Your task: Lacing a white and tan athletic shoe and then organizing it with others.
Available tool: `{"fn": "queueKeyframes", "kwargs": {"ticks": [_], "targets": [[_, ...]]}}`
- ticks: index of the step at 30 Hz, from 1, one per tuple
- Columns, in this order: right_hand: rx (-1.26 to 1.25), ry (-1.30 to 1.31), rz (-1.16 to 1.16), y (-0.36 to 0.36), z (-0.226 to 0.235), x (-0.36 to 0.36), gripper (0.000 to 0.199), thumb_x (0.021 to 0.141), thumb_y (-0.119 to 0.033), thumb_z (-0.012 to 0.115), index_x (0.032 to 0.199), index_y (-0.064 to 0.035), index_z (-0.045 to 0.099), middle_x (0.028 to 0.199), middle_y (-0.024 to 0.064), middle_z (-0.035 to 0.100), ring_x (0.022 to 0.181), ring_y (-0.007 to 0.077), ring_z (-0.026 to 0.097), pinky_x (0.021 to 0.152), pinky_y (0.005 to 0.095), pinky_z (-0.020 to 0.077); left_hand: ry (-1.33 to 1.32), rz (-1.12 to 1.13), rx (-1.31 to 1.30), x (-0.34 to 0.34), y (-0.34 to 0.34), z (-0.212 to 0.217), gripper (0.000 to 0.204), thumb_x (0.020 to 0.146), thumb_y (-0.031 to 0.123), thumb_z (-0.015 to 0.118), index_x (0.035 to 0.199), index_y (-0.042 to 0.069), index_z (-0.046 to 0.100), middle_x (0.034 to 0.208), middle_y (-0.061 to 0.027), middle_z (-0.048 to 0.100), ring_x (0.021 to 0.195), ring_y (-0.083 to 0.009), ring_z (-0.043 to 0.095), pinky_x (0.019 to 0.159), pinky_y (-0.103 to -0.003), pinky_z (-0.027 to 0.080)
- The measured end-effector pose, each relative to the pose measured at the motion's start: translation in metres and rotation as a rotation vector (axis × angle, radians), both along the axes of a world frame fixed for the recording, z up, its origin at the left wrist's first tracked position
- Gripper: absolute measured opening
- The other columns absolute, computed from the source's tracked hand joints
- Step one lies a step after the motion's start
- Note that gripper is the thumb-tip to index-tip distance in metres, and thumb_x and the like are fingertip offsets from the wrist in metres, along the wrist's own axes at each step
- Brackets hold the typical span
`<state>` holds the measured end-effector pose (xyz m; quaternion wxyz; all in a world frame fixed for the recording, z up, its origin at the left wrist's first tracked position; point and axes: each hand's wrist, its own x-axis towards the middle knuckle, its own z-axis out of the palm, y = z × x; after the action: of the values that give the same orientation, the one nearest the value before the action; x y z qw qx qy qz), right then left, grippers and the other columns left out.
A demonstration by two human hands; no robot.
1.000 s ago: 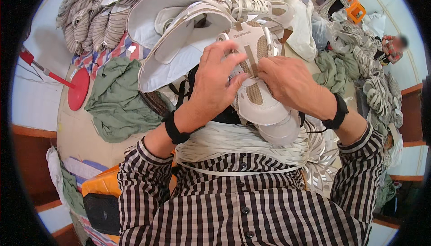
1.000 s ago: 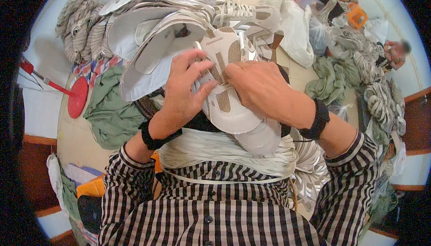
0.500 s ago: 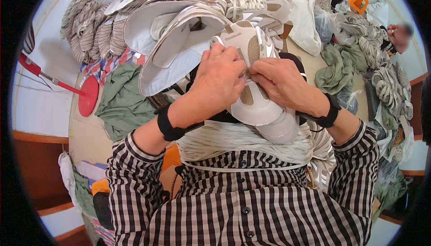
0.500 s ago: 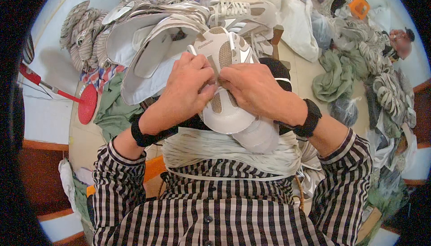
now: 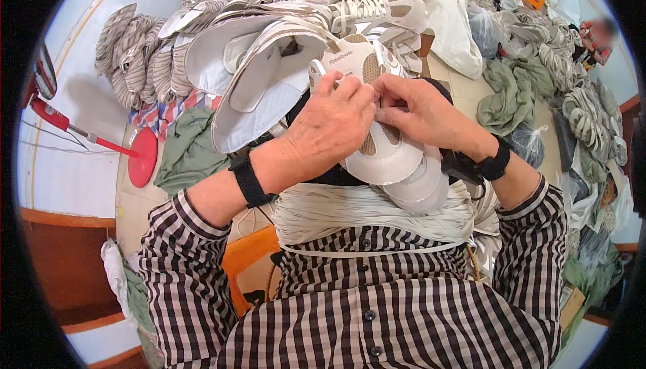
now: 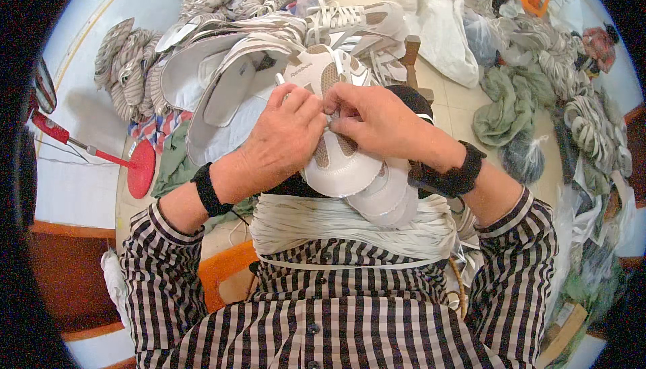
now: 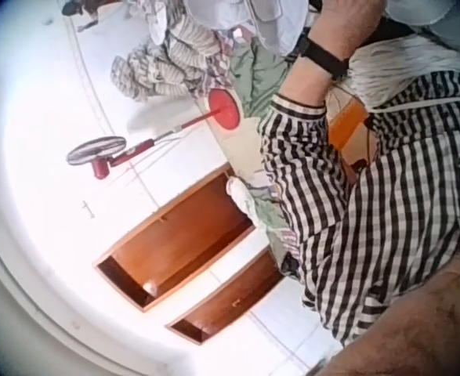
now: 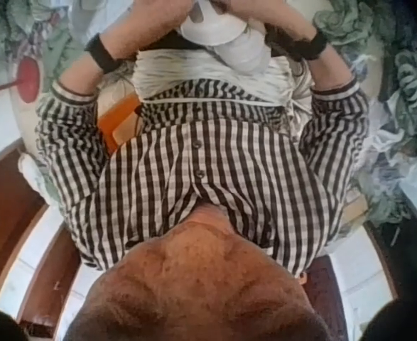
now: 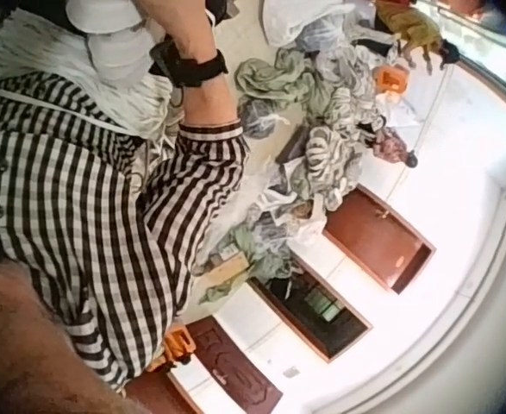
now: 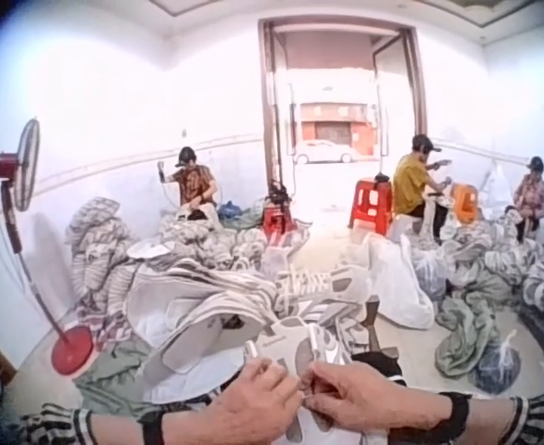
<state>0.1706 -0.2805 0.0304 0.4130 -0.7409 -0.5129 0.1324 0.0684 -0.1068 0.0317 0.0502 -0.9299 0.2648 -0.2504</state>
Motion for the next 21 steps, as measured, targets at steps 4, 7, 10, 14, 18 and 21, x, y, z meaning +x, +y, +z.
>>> {"fn": "queueKeyframes", "kwargs": {"ticks": [4, 7, 10, 14, 18, 21], "targets": [[-0.013, 0.268, 0.073, -0.001, -0.004, 0.013, 0.015, 0.083, -0.01, 0.058, 0.096, -0.0025, 0.057, 0.063, 0.0025, 0.054, 0.057, 0.0113, 0.051, 0.054, 0.027, 0.0414, 0.025, -0.026, 0.176, -0.012, 0.014, 0.015, 0.021, 0.07, 0.012, 0.057, 0.086, -0.001, 0.053, 0.091, -0.0137, 0.05, 0.092, -0.029, 0.05, 0.092, -0.041, 0.039], [-0.022, 0.482, 0.07, -0.007, 0.0, 0.017, 0.013, 0.085, -0.01, 0.057, 0.095, -0.0027, 0.057, 0.064, -0.0019, 0.054, 0.058, 0.0063, 0.048, 0.054, 0.0228, 0.0393, 0.049, 0.136, 0.057, -0.043, 0.047, 0.018, 0.018, 0.069, 0.005, 0.059, 0.085, -0.001, 0.051, 0.092, -0.0142, 0.049, 0.092, -0.0297, 0.051, 0.087, -0.04, 0.041], [-0.009, 0.668, 0.064, -0.01, 0.002, 0.019, 0.011, 0.086, -0.009, 0.056, 0.095, -0.003, 0.057, 0.068, -0.0046, 0.053, 0.061, 0.003, 0.047, 0.056, 0.0187, 0.0381, 0.141, 0.275, -0.21, -0.097, 0.084, 0.009, 0.018, 0.071, -0.002, 0.059, 0.087, 0.0, 0.05, 0.091, -0.0132, 0.05, 0.088, -0.0306, 0.052, 0.081, -0.039, 0.043], [-0.066, 0.663, 0.109, -0.004, 0.008, 0.016, 0.008, 0.087, -0.009, 0.057, 0.093, -0.0036, 0.057, 0.071, -0.0047, 0.054, 0.064, 0.0015, 0.048, 0.059, 0.0159, 0.0375, 0.444, 0.284, -0.618, -0.127, 0.092, -0.015, 0.017, 0.074, -0.003, 0.059, 0.088, 0.001, 0.05, 0.088, -0.0121, 0.053, 0.079, -0.0255, 0.055, 0.071, -0.033, 0.045], [-0.055, 0.661, 0.119, -0.002, 0.003, 0.009, 0.01, 0.086, -0.01, 0.055, 0.092, -0.003, 0.059, 0.068, -0.0034, 0.055, 0.064, 0.0041, 0.049, 0.057, 0.0191, 0.0392, 0.446, 0.244, -0.828, -0.088, 0.039, -0.014, 0.016, 0.076, 0.003, 0.063, 0.087, 0.001, 0.053, 0.091, -0.0119, 0.057, 0.076, -0.0183, 0.056, 0.063, -0.029, 0.046], [-0.027, 0.676, 0.123, -0.004, 0.005, 0.004, 0.007, 0.086, -0.008, 0.057, 0.091, -0.0029, 0.058, 0.068, -0.003, 0.056, 0.063, 0.0036, 0.049, 0.058, 0.019, 0.0391, 0.438, 0.27, -1.021, -0.052, 0.02, -0.024, 0.016, 0.076, 0.005, 0.064, 0.089, 0.001, 0.055, 0.091, -0.0108, 0.06, 0.075, -0.017, 0.057, 0.061, -0.029, 0.046]]}}
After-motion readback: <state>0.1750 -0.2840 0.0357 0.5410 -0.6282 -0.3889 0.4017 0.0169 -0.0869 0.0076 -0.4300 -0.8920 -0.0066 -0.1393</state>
